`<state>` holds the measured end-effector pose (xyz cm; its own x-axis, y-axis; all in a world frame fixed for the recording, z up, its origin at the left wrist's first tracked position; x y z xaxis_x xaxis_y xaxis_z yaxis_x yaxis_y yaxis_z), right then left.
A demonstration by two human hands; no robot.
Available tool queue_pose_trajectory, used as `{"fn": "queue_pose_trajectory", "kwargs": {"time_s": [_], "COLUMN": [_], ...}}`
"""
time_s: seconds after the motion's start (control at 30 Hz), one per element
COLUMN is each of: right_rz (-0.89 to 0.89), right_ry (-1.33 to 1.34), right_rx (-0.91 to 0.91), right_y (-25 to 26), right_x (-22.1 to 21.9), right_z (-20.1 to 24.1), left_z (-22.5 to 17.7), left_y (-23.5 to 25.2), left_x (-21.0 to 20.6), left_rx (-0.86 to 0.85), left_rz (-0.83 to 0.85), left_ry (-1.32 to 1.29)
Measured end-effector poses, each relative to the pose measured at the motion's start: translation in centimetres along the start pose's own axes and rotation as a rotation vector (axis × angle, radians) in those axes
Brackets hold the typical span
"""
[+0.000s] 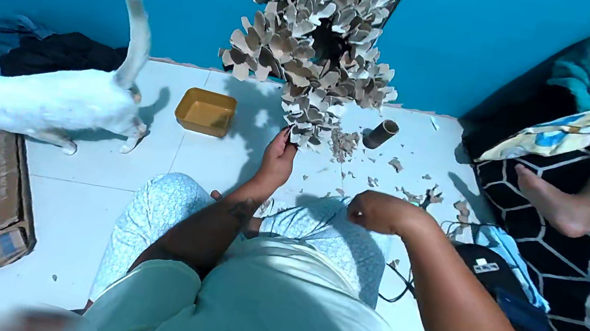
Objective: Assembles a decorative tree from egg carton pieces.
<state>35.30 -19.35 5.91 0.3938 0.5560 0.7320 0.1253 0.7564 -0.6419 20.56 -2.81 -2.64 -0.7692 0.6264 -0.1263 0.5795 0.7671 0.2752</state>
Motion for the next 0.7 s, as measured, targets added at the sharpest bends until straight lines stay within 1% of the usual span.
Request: {"fn": "queue_pose_trajectory", "kwargs": {"time_s": [0.03, 0.07, 0.13, 0.2, 0.27, 0.33, 0.4, 0.47, 0.6, 0.7], "right_rz": [-0.103, -0.222, -0.478, -0.751, -0.977, -1.124, -1.139, -1.107, -1.000, -0.948], "right_ry": [0.018, 0.066, 0.204, 0.283, 0.234, 0.165, 0.134, 0.125, 0.027, -0.012], "right_rx": [-0.043, -0.018, 0.152, 0.305, 0.376, 0.415, 0.449, 0.457, 0.330, 0.287], "right_y": [0.1, -0.3, -1.4, -2.3, -3.1, -3.2, -2.9, -2.1, -0.8, 0.2], "right_x": [0.0, 0.3, 1.6, 3.2, 5.5, 7.9, 10.1, 11.8, 14.7, 16.1], "right_z": [-0.8, -1.4, -1.6, -0.8, 0.7, 2.4, 4.2, 5.7, 7.9, 8.8], "left_z": [-0.2, -0.3, -0.3, -0.4, -0.4, -0.5, -0.6, -0.7, -0.9, -0.8], "left_y": [0.0, -0.1, -0.2, -0.3, -0.2, -0.2, -0.3, -0.3, -0.3, -0.4], "left_x": [0.0, 0.0, 0.1, -0.1, -0.4, -0.9, -1.3, -1.6, -1.9, -1.9], "left_rx": [-0.009, -0.016, -0.038, -0.053, -0.069, -0.095, -0.116, -0.124, -0.115, -0.112], "left_rz": [0.006, 0.009, 0.000, -0.013, -0.034, -0.059, -0.078, -0.092, -0.106, -0.111], "left_ry": [-0.004, -0.006, -0.011, -0.021, -0.040, -0.050, -0.048, -0.047, -0.050, -0.064]}}
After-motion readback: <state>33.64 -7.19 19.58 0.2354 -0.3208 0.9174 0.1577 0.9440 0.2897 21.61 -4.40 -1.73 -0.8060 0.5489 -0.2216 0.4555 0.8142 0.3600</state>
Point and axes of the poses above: each hand's wrist, its own y-axis towards the middle knuckle, its own x-axis out of the back of the hand, z = x × y, the point moved 1 cm from there along y, towards the middle knuckle, and after that the axes turned 6 degrees about -z, right-handed, at the moved point
